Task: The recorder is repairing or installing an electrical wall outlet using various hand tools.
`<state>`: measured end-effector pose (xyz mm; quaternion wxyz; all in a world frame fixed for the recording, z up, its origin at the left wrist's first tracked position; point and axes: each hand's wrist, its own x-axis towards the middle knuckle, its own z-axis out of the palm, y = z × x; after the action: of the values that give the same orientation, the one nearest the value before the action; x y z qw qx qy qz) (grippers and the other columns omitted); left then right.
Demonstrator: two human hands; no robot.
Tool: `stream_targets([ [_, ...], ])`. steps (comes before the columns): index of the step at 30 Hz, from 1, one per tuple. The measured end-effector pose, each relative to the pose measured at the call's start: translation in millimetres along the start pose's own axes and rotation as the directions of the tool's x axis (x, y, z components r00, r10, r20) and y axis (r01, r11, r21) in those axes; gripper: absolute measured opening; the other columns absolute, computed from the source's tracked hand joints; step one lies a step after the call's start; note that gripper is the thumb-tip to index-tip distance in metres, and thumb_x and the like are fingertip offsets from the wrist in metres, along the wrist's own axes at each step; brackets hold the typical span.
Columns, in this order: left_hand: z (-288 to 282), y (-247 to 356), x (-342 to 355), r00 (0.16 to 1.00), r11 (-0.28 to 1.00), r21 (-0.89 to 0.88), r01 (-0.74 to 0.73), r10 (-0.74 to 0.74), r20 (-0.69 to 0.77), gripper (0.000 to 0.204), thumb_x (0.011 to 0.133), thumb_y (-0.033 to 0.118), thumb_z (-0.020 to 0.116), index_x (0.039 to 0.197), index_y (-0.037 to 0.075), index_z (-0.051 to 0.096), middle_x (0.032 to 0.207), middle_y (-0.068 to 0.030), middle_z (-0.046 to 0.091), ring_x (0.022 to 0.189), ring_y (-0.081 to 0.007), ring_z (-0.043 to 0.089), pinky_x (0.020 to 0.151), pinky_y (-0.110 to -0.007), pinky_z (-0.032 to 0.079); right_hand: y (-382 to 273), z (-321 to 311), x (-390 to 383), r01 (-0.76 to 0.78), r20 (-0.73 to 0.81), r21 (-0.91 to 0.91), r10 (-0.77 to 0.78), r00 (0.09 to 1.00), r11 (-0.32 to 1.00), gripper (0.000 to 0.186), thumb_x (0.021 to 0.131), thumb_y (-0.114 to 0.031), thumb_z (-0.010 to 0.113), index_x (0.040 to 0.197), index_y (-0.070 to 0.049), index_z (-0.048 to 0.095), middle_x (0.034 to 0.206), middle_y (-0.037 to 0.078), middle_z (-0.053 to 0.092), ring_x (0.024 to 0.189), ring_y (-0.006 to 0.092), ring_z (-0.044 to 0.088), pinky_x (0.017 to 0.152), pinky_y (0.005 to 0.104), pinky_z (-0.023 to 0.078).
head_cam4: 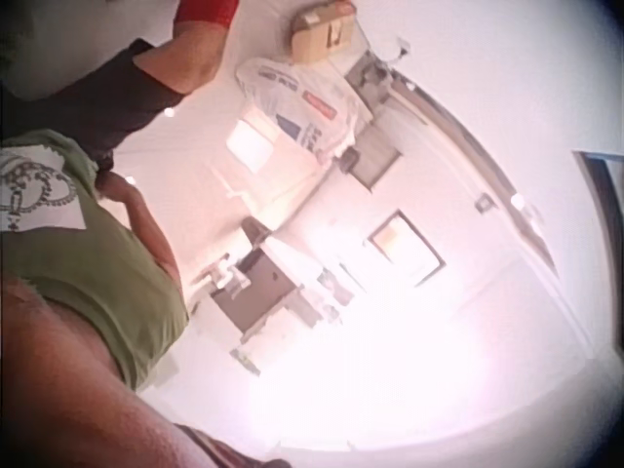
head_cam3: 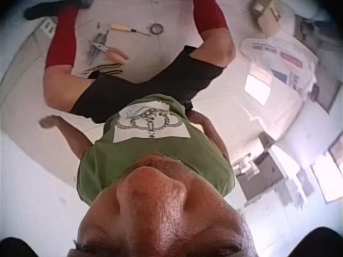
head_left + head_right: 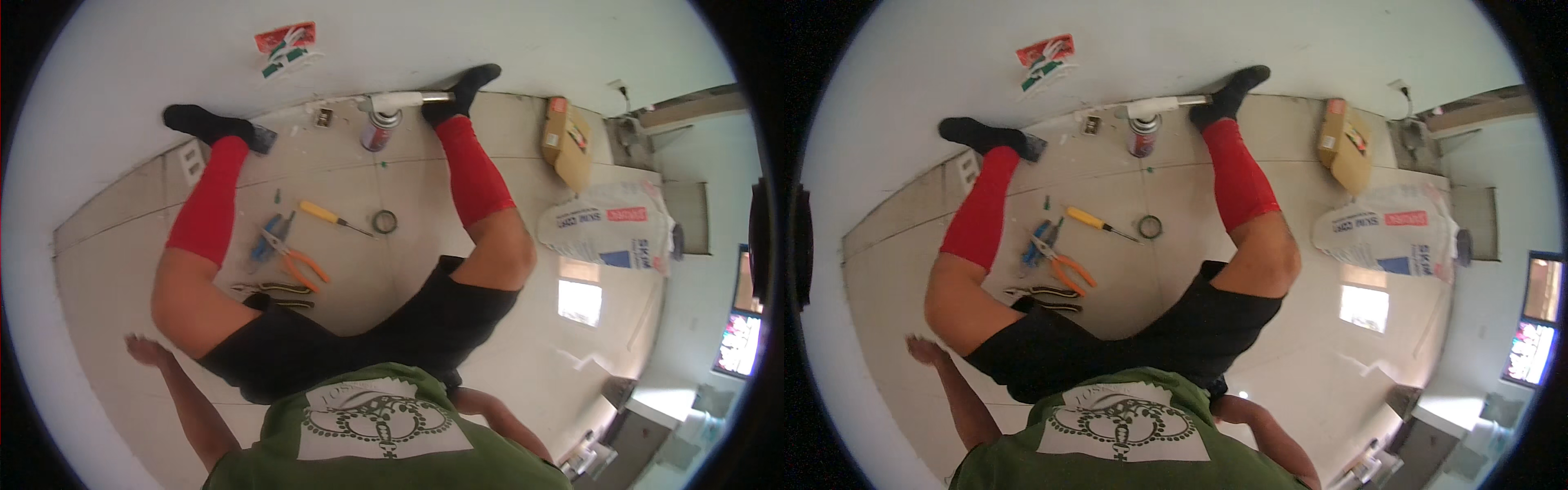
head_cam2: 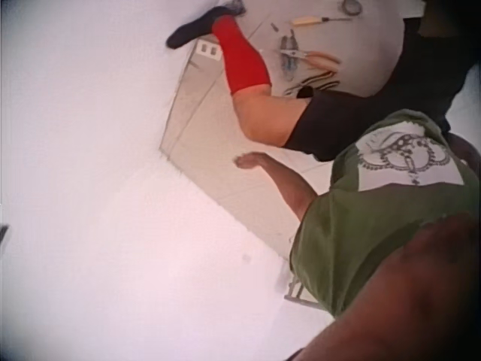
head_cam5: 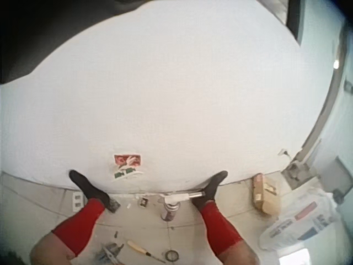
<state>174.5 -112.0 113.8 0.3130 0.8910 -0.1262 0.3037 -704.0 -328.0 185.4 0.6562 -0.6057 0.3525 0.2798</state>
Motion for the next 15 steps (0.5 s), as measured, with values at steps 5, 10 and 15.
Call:
stream_targets([
  [5,-39.5,388.4,120.6,0.829,0.482,-0.678,0.555,-0.251,0.499,0.029,0.104,0.031,0.046,0.113,0.010,0.064,0.078,0.0060,0.044,0.062,-0.0034,0.034,0.052,-0.020,0.026,-225.5,-184.3,-22.4,0.051,0.162,0.229,-0.090,0.983,0.972,0.029,0.097,-0.027,0.064,0.107,-0.001,0.072,0.089,0.008,0.074,0.082,0.0180,0.070,0.075,0.0327,0.055],
  [10,-52.2,582.0,55.7,0.533,0.772,-0.634,0.049,0.516,0.670,0.031,0.104,0.031,0.051,0.113,0.011,0.072,0.087,0.0060,0.053,0.067,-0.0012,0.039,0.054,-0.019,0.032,-373.7,-274.5,14.3,0.677,-0.378,-0.398,-0.783,0.494,0.619,0.030,0.095,-0.021,0.069,0.120,-0.004,0.069,0.088,0.011,0.068,0.074,0.0240,0.067,0.068,0.0351,0.053],
  [15,-53.3,636.9,-12.6,0.006,0.696,-0.699,-0.165,0.710,0.705,0.030,0.104,0.018,0.049,0.120,-0.004,0.062,0.107,-0.0219,0.065,0.096,-0.0357,0.063,0.088,-0.041,0.048,-479.3,-291.9,59.7,0.703,-0.358,-0.473,-0.845,0.397,0.531,0.029,0.094,-0.009,0.071,0.122,-0.001,0.065,0.086,0.009,0.066,0.075,0.0155,0.065,0.069,0.0300,0.053],
])
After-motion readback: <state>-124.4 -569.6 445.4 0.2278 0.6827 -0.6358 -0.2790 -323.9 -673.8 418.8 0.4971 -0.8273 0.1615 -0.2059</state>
